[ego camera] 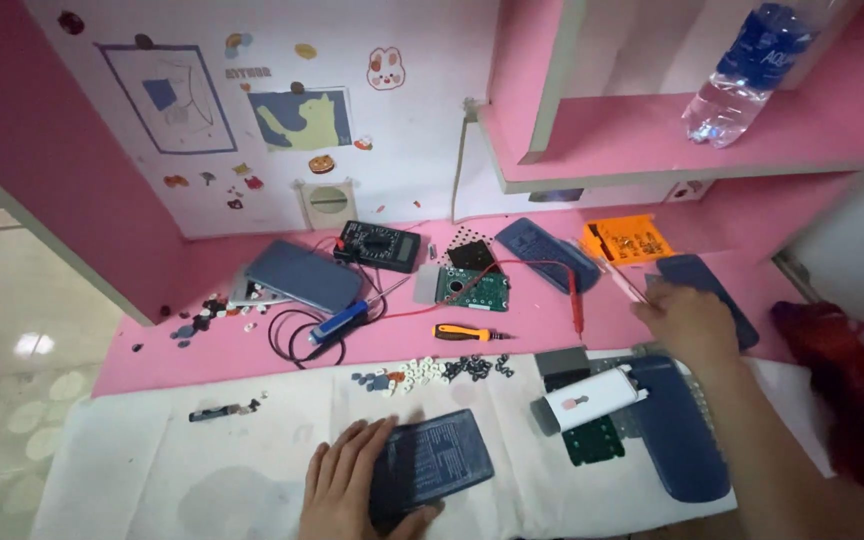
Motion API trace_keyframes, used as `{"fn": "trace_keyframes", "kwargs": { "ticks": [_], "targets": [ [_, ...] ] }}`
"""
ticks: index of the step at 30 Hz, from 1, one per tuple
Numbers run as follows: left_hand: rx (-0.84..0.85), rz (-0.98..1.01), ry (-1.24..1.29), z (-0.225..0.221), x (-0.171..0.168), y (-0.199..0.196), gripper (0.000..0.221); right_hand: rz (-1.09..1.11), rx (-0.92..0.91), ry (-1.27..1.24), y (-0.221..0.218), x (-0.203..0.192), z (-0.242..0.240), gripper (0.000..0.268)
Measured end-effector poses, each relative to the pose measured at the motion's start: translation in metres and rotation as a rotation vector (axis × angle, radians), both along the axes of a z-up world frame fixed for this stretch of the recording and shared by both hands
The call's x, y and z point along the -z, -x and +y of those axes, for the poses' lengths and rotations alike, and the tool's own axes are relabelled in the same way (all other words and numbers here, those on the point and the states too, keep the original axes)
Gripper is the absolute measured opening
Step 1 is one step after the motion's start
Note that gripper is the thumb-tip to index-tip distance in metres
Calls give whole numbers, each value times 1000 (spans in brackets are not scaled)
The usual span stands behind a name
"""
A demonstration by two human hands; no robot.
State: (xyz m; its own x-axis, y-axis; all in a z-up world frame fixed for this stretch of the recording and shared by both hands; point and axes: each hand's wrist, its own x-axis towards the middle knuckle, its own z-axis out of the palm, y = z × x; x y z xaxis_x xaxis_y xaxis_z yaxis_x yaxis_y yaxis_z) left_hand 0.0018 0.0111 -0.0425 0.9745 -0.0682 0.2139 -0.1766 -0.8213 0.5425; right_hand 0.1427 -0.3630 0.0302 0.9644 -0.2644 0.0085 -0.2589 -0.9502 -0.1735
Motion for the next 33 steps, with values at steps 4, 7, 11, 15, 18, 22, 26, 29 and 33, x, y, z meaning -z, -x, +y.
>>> {"fn": "trace_keyframes", "kwargs": {
  "ticks": [4,7,11,15,18,22,26,29,33],
  "targets": [
    [61,-95,5,0,1,-1,92,-387,-109,176,-23,32,-37,29],
    [-38,-191,6,-2,7,1,89,-617,-237,189,-39,43,-54,19],
    [-5,-141,-19,-5,10,2,95,-536,-281,243,-62,54,-70,12],
    [-81,16,61,-11,-12,-1,90,-522,-315,315,-76,57,-69,16],
    [2,-95,40,-9,-9,-1,90,-598,-411,295,-79,63,-74,14],
    [-9,-101,38,-12,-18,-2,87,-612,-459,384,-85,70,-77,12],
    [1,-116,68,-17,-33,3,83,-599,-425,405,-85,78,-80,14],
    [1,-136,82,-20,-36,3,82,-643,-442,385,-96,92,-95,11],
    [13,-110,86,-19,-44,6,80,-593,-380,357,-100,104,-98,16]
  ]
}}
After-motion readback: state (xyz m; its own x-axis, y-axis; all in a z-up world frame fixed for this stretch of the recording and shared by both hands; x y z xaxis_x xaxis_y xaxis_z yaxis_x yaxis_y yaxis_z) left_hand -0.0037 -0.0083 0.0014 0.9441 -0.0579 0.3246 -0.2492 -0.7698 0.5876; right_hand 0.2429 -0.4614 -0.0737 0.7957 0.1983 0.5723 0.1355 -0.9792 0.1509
